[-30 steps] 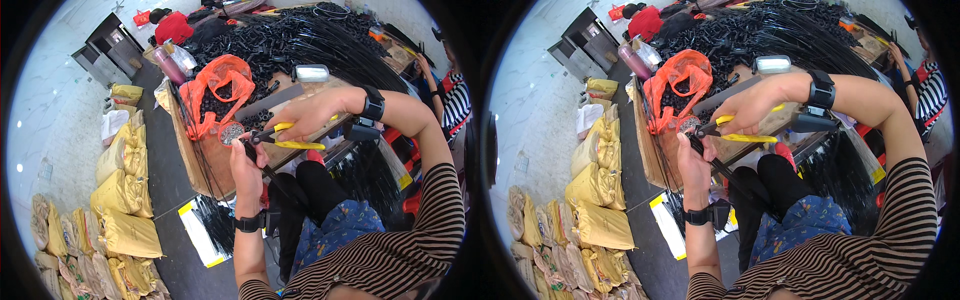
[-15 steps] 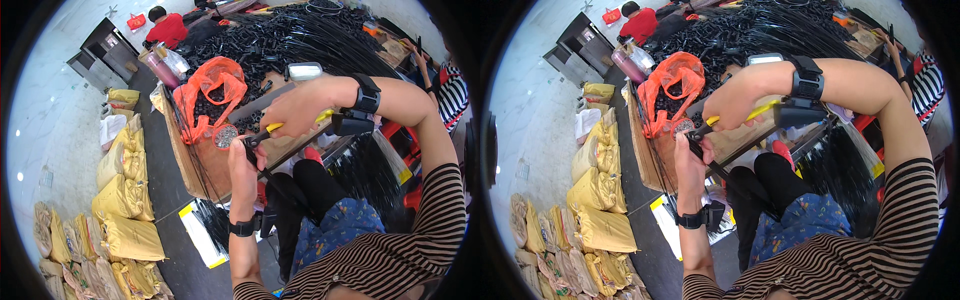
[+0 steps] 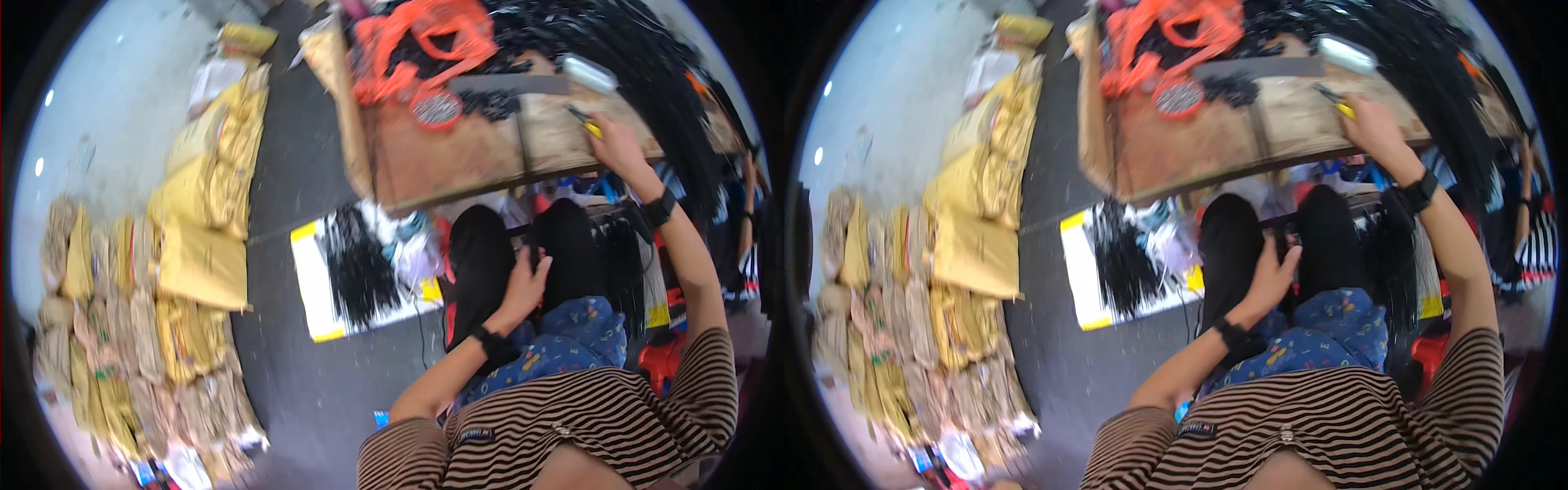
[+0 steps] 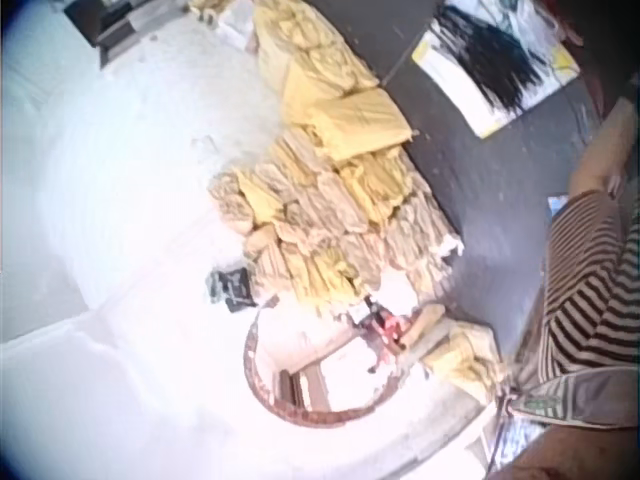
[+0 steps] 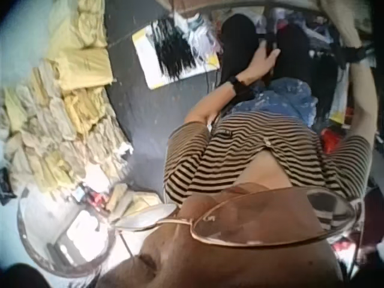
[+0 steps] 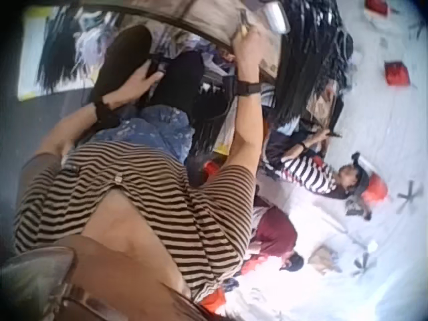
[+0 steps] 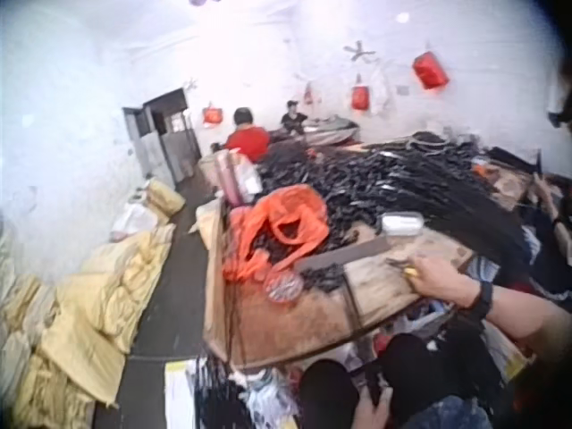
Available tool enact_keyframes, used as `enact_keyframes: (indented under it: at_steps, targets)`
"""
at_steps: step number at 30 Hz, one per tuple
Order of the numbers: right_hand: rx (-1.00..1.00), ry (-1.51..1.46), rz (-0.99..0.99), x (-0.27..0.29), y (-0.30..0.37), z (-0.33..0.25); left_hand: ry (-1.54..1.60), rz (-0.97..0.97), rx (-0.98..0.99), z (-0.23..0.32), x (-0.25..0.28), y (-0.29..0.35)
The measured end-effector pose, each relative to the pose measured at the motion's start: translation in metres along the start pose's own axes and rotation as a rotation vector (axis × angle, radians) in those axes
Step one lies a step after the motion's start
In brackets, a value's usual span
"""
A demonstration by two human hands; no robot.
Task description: The recorder is assembling umbrella frames by attaching wire components using pliers.
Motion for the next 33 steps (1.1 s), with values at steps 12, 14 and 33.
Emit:
enact_keyframes:
  at_steps: [12,14,33]
  targets:
    - [0.005,0.176,0.027,-0.025,0.008,0.021,0.324,0.984,-0.631,0.17,0.267,0.191]
    - [-0.021,0.181,0.015,-0.022,0.011,0.022,0.261,1.023,-0.479,0.125,0.334,0.185]
    - [-0.056,0.33,-0.033,-0.015,0.018,0.047,-0.605,0.944,0.283,-0.069,0.498,0.124]
Point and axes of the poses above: each hand's wrist, its own y-axis away from the middle knuckle, its own x-axis out of the back of the hand, z = x × y, the point moved 9 cm from there along -y, towards the middle knuckle, and after that the axes turned 13 degrees about x, right-handed, at the moved point
